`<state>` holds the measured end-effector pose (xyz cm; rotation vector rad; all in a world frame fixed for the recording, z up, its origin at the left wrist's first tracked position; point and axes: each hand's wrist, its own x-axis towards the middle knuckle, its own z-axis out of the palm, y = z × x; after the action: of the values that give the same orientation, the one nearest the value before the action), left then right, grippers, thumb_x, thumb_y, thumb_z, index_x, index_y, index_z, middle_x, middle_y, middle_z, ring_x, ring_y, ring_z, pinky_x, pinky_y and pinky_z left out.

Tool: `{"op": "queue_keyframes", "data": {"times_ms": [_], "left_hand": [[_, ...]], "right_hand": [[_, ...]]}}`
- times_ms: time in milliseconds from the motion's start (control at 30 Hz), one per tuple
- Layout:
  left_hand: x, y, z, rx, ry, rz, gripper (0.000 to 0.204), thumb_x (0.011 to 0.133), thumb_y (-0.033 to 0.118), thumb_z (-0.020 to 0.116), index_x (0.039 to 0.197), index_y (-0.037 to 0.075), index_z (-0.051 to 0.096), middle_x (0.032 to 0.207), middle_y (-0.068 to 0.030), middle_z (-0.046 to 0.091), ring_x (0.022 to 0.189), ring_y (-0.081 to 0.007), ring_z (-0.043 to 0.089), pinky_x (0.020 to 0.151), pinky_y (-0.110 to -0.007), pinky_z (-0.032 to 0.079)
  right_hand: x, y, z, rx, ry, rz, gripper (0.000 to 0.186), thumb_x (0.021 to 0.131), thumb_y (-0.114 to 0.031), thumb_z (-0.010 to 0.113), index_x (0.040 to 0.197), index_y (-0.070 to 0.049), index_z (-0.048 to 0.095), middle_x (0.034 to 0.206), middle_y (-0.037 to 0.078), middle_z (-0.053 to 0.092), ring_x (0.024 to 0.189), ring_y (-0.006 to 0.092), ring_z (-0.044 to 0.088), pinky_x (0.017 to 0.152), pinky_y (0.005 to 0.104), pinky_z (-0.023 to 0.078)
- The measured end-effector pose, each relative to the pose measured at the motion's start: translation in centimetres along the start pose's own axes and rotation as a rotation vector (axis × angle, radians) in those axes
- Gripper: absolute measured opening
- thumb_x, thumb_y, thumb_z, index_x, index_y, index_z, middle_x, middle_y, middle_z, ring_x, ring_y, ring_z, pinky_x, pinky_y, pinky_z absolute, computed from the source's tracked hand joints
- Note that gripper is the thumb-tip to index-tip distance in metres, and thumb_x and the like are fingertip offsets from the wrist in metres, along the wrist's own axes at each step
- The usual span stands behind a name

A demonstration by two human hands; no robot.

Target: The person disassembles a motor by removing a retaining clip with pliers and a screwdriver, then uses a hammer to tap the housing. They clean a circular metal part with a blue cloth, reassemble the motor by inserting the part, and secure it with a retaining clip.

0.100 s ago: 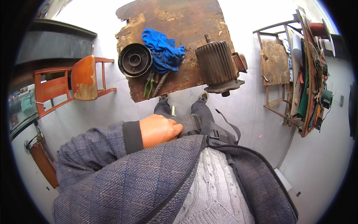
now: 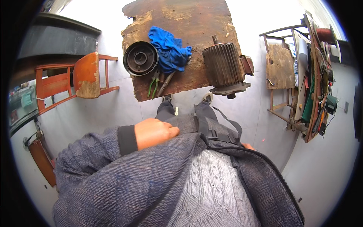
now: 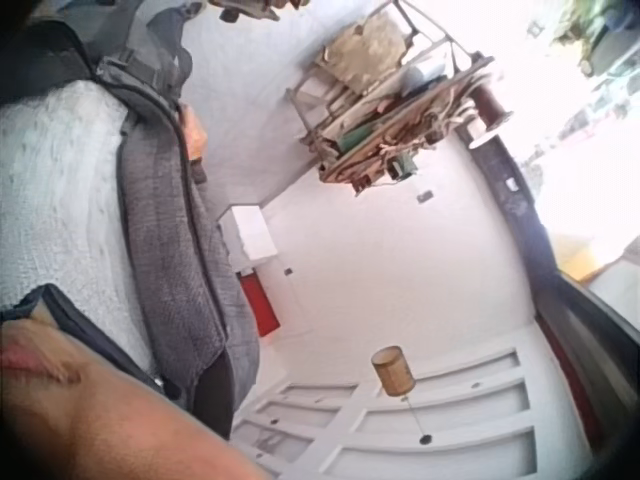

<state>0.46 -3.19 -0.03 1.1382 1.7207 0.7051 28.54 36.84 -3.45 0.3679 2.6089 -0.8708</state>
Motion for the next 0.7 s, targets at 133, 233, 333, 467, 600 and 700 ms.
{"op": "queue_keyframes", "data": {"times_ms": [133, 233, 333, 467, 600, 700], "left_hand": [[-5.7, -1.6, 4.4, -0.127, 0.096, -0.170, 0.031, 0.088, 0.020, 0.064, 0.114, 0.003, 0.066, 0.103, -0.0169, 0.074, 0.087, -0.0400, 0.074, 0.076, -0.048, 0.060], [-9.2, -4.4, 9.2, -0.309, 0.068, -0.285, 0.034, 0.087, 0.022, 0.068, 0.112, -0.001, 0.072, 0.102, -0.0229, 0.074, 0.086, -0.0435, 0.072, 0.076, -0.049, 0.058], [-12.7, -6.6, 13.9, -0.466, 0.041, -0.368, 0.033, 0.089, 0.022, 0.069, 0.111, -0.001, 0.073, 0.099, -0.0218, 0.075, 0.083, -0.0409, 0.073, 0.075, -0.048, 0.058], [-15.5, -7.1, 17.9, -0.640, 0.031, -0.377, 0.031, 0.090, 0.022, 0.070, 0.110, -0.001, 0.073, 0.095, -0.0204, 0.076, 0.079, -0.0376, 0.073, 0.073, -0.046, 0.058], [-15.4, -6.8, 17.1, -0.744, -0.009, -0.300, 0.029, 0.092, 0.022, 0.071, 0.109, -0.002, 0.073, 0.091, -0.0190, 0.076, 0.076, -0.0342, 0.073, 0.072, -0.045, 0.058], [-13.5, -6.5, 13.5, -0.767, -0.036, -0.207, 0.028, 0.093, 0.022, 0.072, 0.108, -0.002, 0.074, 0.089, -0.0180, 0.077, 0.073, -0.0317, 0.073, 0.071, -0.044, 0.058]], "right_hand": [[7.9, -7.0, -2.7, -0.033, -0.041, -0.206, 0.022, 0.091, -0.008, 0.074, 0.113, -0.007, 0.071, 0.093, 0.017, 0.073, 0.081, 0.0357, 0.074, 0.069, 0.0425, 0.058], [12.6, -11.2, -2.6, 0.043, -0.119, -0.425, 0.022, 0.091, -0.007, 0.074, 0.112, -0.007, 0.071, 0.094, 0.015, 0.074, 0.082, 0.0345, 0.073, 0.070, 0.0422, 0.059], [16.8, -15.4, -1.1, 0.036, -0.257, -0.658, 0.022, 0.090, -0.011, 0.074, 0.111, -0.008, 0.067, 0.090, 0.014, 0.072, 0.081, 0.0363, 0.072, 0.070, 0.0442, 0.059], [20.7, -19.0, 0.7, 0.067, -0.610, -0.805, 0.019, 0.095, -0.018, 0.074, 0.106, -0.006, 0.065, 0.086, 0.016, 0.071, 0.080, 0.0400, 0.071, 0.071, 0.0471, 0.057], [20.1, -17.8, 0.3, 0.157, -0.801, -0.517, 0.021, 0.099, -0.022, 0.073, 0.103, -0.003, 0.066, 0.086, 0.019, 0.071, 0.081, 0.0407, 0.071, 0.073, 0.0468, 0.057], [20.2, -14.0, -0.9, 0.383, -0.762, -0.507, 0.029, 0.095, -0.021, 0.077, 0.113, 0.000, 0.070, 0.094, 0.017, 0.074, 0.086, 0.0334, 0.075, 0.080, 0.0423, 0.060]]}}
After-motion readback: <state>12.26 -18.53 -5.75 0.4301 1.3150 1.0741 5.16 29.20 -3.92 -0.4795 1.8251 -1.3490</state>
